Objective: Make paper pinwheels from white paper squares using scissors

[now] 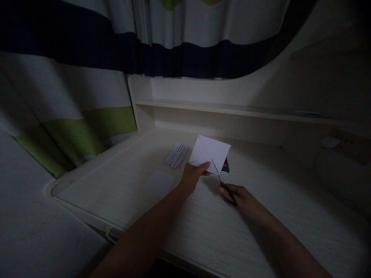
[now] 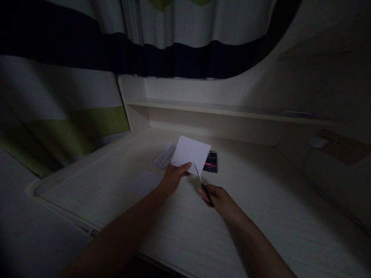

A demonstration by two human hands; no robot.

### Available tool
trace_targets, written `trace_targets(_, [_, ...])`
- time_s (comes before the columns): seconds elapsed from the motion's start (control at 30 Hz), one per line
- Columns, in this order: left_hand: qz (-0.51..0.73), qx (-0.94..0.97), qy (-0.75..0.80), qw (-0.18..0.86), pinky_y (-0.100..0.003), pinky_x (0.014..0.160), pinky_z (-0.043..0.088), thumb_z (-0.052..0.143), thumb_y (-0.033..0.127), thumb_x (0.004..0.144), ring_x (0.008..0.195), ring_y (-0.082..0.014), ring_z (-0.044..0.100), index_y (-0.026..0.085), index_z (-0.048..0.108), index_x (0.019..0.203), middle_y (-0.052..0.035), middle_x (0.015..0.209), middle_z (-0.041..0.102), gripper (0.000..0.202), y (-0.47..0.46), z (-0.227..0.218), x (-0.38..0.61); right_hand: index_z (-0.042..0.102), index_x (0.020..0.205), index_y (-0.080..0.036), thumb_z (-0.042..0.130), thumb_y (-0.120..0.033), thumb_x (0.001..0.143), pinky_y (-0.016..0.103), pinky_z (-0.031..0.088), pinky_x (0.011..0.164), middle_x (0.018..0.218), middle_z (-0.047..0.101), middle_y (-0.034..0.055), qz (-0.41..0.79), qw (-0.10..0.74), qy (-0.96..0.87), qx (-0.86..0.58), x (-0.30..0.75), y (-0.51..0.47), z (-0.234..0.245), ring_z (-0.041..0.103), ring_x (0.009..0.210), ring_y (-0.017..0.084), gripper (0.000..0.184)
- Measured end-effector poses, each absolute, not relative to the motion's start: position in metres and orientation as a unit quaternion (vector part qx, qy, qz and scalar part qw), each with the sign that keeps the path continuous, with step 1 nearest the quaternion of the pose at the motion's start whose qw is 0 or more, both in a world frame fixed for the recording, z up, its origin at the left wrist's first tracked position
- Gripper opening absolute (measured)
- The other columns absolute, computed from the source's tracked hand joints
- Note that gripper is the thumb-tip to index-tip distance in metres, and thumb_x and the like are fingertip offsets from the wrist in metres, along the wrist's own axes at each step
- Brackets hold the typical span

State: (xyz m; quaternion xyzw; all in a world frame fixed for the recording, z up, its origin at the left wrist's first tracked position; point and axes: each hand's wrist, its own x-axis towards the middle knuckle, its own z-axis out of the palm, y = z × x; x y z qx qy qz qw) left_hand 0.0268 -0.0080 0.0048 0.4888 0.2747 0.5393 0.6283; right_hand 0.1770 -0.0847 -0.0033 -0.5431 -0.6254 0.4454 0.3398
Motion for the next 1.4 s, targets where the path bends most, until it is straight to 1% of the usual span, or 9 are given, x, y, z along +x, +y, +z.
trace_targets(0.2, [0.541,0.490,0.269,0.628,-0.024,0.058,0.049,0.067,0.035,0.061,0.073,-0.0161,0.061,0.011,0.063,0.092,-0.0104,0.093,0.065,0.039,-0.0082,0.0051,0.0275,0.038,0.057,-0.019,0.048,-0.059,0.069,0.024,0.022,0.047,0.050,0.035,-0.0055,0.447,0.347,-0.621,-0.542,0.1756,-0.0856,-0.0009,0.030,0.048,0.008,0.043])
trace_targets(0.33, [0.541,0.484,0.268,0.633,-0.024,0.058,0.049,0.068,0.035,0.061,0.071,-0.0158,0.061,0.010,0.063,0.090,-0.0106,0.092,0.065,0.039,-0.0078,0.0054,0.0276,0.037,0.056,-0.020,0.048,-0.061,0.067,0.025,0.022,0.047,0.050,0.034,-0.0050,0.443,0.336,-0.626,-0.547,0.1759,-0.0850,-0.0013,0.030,0.048,0.008,0.045])
trace_targets(0.5, [0.544,0.480,0.256,0.638,-0.023,0.056,0.048,0.067,0.033,0.061,0.069,-0.0142,0.060,0.011,0.063,0.090,-0.0091,0.089,0.065,0.036,-0.0075,0.0053,0.0278,0.037,0.056,-0.020,0.047,-0.058,0.071,0.025,0.022,0.047,0.051,0.035,-0.0048,0.438,0.339,-0.628,-0.547,0.1763,-0.0856,-0.0022,0.030,0.048,0.008,0.042])
trace_targets(0.67, [0.542,0.479,0.261,0.639,-0.023,0.056,0.048,0.067,0.033,0.062,0.069,-0.0138,0.060,0.013,0.063,0.091,-0.0073,0.089,0.065,0.035,-0.0070,0.0039,0.0279,0.038,0.055,-0.020,0.050,-0.056,0.069,0.025,0.023,0.047,0.050,0.034,-0.0049,0.443,0.351,-0.617,-0.548,0.1746,-0.0866,0.0005,0.030,0.048,0.008,0.041])
trace_targets(0.8, [0.539,0.481,0.263,0.639,-0.024,0.057,0.048,0.067,0.033,0.061,0.071,-0.0146,0.060,0.012,0.063,0.092,-0.0088,0.090,0.065,0.038,-0.0071,0.0042,0.0273,0.037,0.054,-0.020,0.050,-0.060,0.066,0.026,0.023,0.047,0.049,0.034,-0.0050,0.451,0.343,-0.616,-0.548,0.1724,-0.0876,0.0049,0.029,0.047,0.008,0.044])
trace_targets(0.9, [0.540,0.482,0.265,0.638,-0.024,0.057,0.049,0.067,0.034,0.061,0.071,-0.0149,0.060,0.011,0.063,0.092,-0.0100,0.090,0.065,0.038,-0.0073,0.0046,0.0273,0.036,0.053,-0.020,0.050,-0.060,0.066,0.026,0.022,0.047,0.049,0.033,-0.0050,0.446,0.342,-0.617,-0.550,0.1724,-0.0872,0.0051,0.029,0.046,0.008,0.044])
trace_targets(1.17, [0.545,0.479,0.254,0.640,-0.023,0.056,0.047,0.066,0.032,0.062,0.069,-0.0143,0.060,0.013,0.064,0.090,-0.0076,0.088,0.065,0.034,-0.0063,0.0034,0.0280,0.037,0.054,-0.020,0.051,-0.058,0.068,0.025,0.023,0.047,0.048,0.034,-0.0055,0.446,0.352,-0.622,-0.540,0.1749,-0.0850,0.0000,0.030,0.046,0.008,0.042])
trace_targets(1.4, [0.543,0.470,0.255,0.648,-0.025,0.056,0.048,0.067,0.031,0.061,0.071,-0.0158,0.060,0.011,0.063,0.091,-0.0091,0.090,0.065,0.036,-0.0056,0.0038,0.0281,0.036,0.053,-0.020,0.050,-0.059,0.068,0.025,0.024,0.048,0.048,0.032,-0.0059,0.454,0.346,-0.619,-0.539,0.1739,-0.0868,0.0042,0.028,0.046,0.008,0.044])
